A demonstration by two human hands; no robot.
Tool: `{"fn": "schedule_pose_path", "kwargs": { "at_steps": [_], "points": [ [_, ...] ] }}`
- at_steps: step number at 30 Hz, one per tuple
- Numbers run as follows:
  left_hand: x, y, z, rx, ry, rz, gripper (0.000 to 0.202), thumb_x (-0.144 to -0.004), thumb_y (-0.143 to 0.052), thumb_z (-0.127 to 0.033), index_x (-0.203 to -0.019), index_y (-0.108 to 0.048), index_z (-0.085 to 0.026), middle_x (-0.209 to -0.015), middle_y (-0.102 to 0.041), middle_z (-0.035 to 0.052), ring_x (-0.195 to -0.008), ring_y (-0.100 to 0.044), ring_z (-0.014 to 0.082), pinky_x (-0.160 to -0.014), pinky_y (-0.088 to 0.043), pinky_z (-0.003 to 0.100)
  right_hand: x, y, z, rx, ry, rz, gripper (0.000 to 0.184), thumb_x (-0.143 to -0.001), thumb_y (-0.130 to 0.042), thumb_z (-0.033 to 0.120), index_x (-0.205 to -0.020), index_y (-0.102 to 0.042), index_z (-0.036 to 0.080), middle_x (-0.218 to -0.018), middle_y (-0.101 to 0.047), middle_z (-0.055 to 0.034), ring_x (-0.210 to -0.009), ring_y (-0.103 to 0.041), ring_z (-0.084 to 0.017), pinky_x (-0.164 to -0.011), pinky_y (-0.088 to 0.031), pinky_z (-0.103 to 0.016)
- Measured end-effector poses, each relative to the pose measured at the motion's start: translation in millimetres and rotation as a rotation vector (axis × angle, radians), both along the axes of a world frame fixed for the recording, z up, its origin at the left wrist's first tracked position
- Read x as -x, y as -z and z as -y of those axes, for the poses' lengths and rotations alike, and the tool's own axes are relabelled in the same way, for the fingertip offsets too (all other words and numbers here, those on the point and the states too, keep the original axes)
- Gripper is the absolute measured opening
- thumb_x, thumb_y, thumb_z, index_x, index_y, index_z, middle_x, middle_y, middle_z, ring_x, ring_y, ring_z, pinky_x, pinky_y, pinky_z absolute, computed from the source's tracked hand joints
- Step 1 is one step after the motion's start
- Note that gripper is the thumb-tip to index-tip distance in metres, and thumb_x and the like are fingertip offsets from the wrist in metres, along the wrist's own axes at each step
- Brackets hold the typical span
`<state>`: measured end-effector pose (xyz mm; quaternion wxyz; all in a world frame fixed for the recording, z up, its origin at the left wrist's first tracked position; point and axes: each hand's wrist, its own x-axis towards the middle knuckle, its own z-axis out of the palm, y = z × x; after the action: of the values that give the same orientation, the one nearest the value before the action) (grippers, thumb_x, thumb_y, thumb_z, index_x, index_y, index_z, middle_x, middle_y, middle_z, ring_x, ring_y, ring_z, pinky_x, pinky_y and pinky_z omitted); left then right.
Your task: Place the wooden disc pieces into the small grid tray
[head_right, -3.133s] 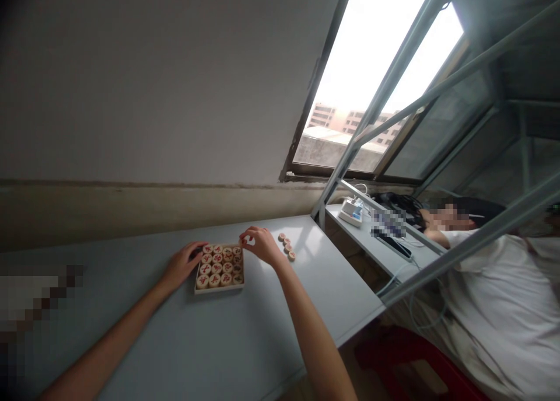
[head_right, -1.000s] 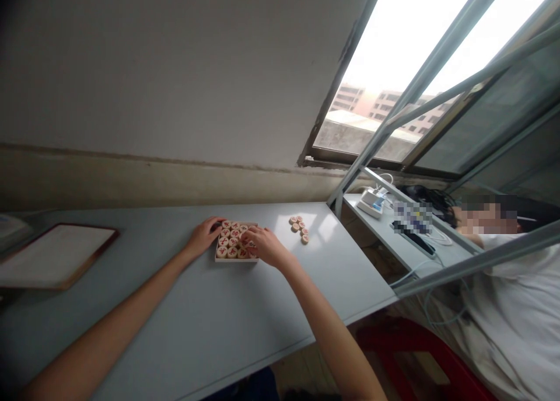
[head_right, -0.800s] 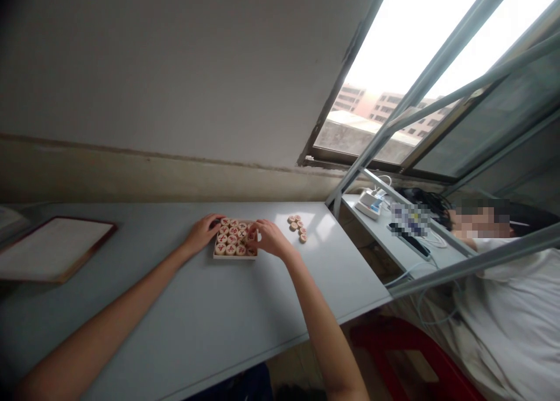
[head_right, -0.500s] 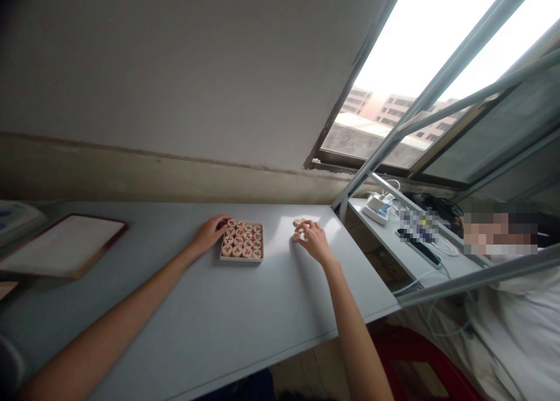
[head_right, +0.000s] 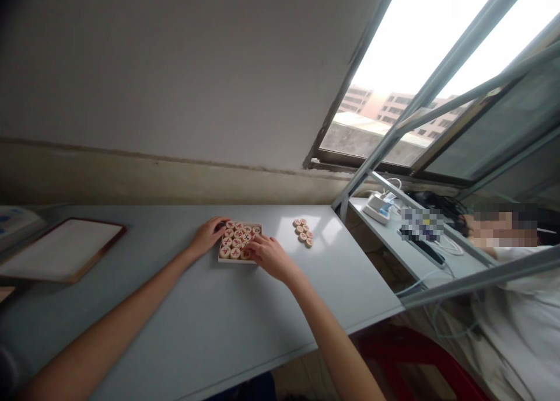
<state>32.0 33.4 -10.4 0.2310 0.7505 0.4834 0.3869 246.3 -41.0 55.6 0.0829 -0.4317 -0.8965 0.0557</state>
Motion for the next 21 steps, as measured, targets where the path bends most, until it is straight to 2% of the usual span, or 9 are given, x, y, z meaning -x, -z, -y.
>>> {"fn": "schedule_pose_path", "kwargs": {
  "at_steps": [3,6,11,17,19,21],
  "points": [
    [0,-0.4,0,0.003,0.001,0.002,0.029,-0.077,-0.042,-0.022,-0.101,-0.057,-0.017,-0.103,-0.06,0.0061,-0.095,-0.054,0.0176,-0.087,-0.041,0.031,0,0.6,-4,-0.013,-0.008,-0.002,0.032,-0.082,-0.052,0.023,-0.114,-0.052,0.029,-0.106,-0.056,-0.0052,-0.098,-0.049,-0.019,-0.079,-0.038,-0.031],
    [0,-1.9,2,0.004,-0.005,0.001,0.029,-0.077,-0.042,-0.022,-0.101,-0.057,-0.017,-0.104,-0.06,0.0064,-0.096,-0.054,0.0178,-0.088,-0.041,0.032,-4,-1.7,-7,0.0,-0.069,-0.042,0.028,-0.082,-0.052,0.025,-0.11,-0.055,0.03,-0.106,-0.056,-0.0036,-0.099,-0.048,-0.018,-0.081,-0.038,-0.031],
    [0,-3.1,2,0.005,0.002,0.0,0.03,-0.077,-0.041,-0.022,-0.101,-0.057,-0.016,-0.104,-0.06,0.007,-0.096,-0.054,0.0187,-0.087,-0.041,0.032,-5,-4.3,-9,-0.042,-0.017,-0.094,0.024,-0.074,-0.063,0.029,-0.097,-0.06,0.022,-0.098,-0.057,-0.0054,-0.092,-0.048,-0.019,-0.079,-0.04,-0.031],
    [1,2.0,-2,0.008,0.006,-0.008,0.03,-0.078,-0.04,-0.026,-0.101,-0.057,-0.017,-0.104,-0.06,0.0059,-0.096,-0.054,0.0187,-0.087,-0.041,0.032,1,1.4,-12,-0.065,-0.062,-0.182,0.025,-0.072,-0.065,0.026,-0.097,-0.061,0.027,-0.102,-0.054,-0.0038,-0.095,-0.047,-0.018,-0.082,-0.04,-0.033],
    [1,1.8,-3,0.009,0.011,-0.013,0.03,-0.078,-0.04,-0.026,-0.101,-0.056,-0.017,-0.104,-0.06,0.0061,-0.096,-0.054,0.0185,-0.086,-0.041,0.032,-7,3.5,-11,-0.104,-0.002,-0.233,0.022,-0.073,-0.064,0.029,-0.095,-0.061,0.026,-0.103,-0.054,-0.0038,-0.095,-0.047,-0.019,-0.081,-0.041,-0.033],
    [1,0.3,-2,0.015,0.01,-0.02,0.03,-0.078,-0.04,-0.026,-0.101,-0.057,-0.017,-0.104,-0.06,0.006,-0.095,-0.054,0.0182,-0.086,-0.041,0.031,-26,6.3,-9,-0.204,0.137,-0.259,0.022,-0.076,-0.06,0.031,-0.097,-0.059,0.025,-0.104,-0.053,-0.0046,-0.096,-0.047,-0.02,-0.082,-0.039,-0.035]
  ]
}}
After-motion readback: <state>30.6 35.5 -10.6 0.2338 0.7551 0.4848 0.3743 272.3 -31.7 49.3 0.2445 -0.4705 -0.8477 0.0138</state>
